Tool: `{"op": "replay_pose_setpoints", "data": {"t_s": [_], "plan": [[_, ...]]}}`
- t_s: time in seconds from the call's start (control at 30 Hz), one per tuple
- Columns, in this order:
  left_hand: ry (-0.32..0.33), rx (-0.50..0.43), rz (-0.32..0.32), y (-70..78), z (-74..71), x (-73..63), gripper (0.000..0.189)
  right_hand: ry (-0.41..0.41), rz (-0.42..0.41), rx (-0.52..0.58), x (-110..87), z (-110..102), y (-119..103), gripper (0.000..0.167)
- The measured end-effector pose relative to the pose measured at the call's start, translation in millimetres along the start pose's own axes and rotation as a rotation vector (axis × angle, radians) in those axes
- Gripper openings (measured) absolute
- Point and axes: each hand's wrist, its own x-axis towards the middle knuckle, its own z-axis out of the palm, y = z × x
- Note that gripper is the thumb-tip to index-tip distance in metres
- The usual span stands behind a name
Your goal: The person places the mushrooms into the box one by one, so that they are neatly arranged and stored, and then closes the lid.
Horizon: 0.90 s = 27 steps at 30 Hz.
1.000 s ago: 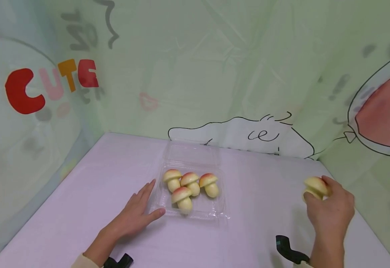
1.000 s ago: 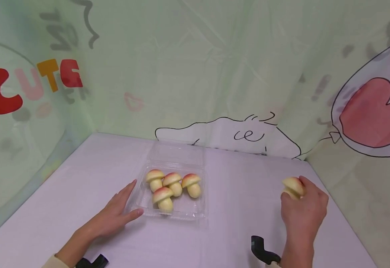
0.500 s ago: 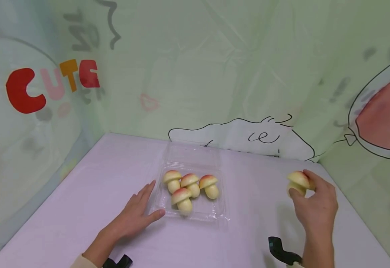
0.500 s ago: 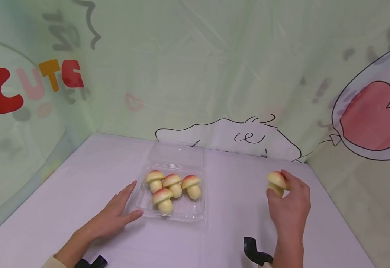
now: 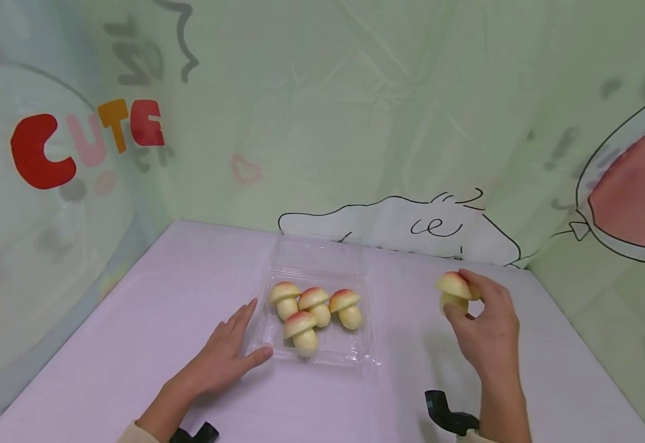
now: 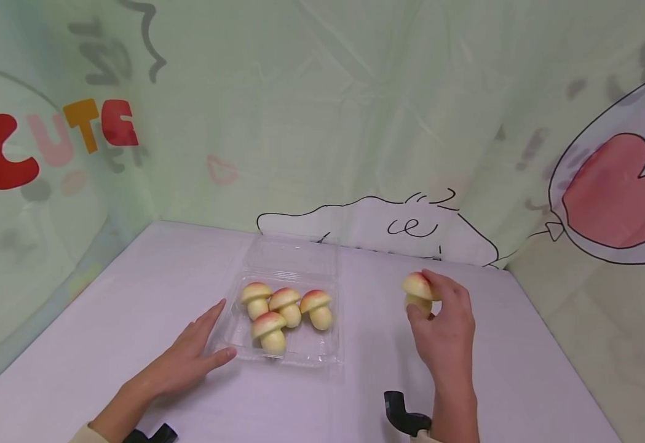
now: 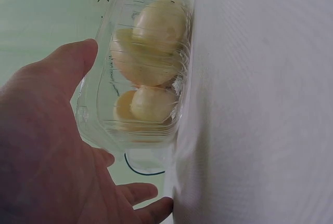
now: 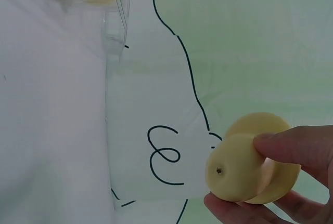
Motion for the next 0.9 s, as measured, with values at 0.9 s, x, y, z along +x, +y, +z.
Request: {"op": "replay_pose_setpoints", "data": {"t_s": [0.9], "plan": [[0.006,0.008,0.019,0.6,-0.2,-0.6,0.098,-0.216,-0.201,0.082,-19.4,48.8,-44.8,0.055]]}}
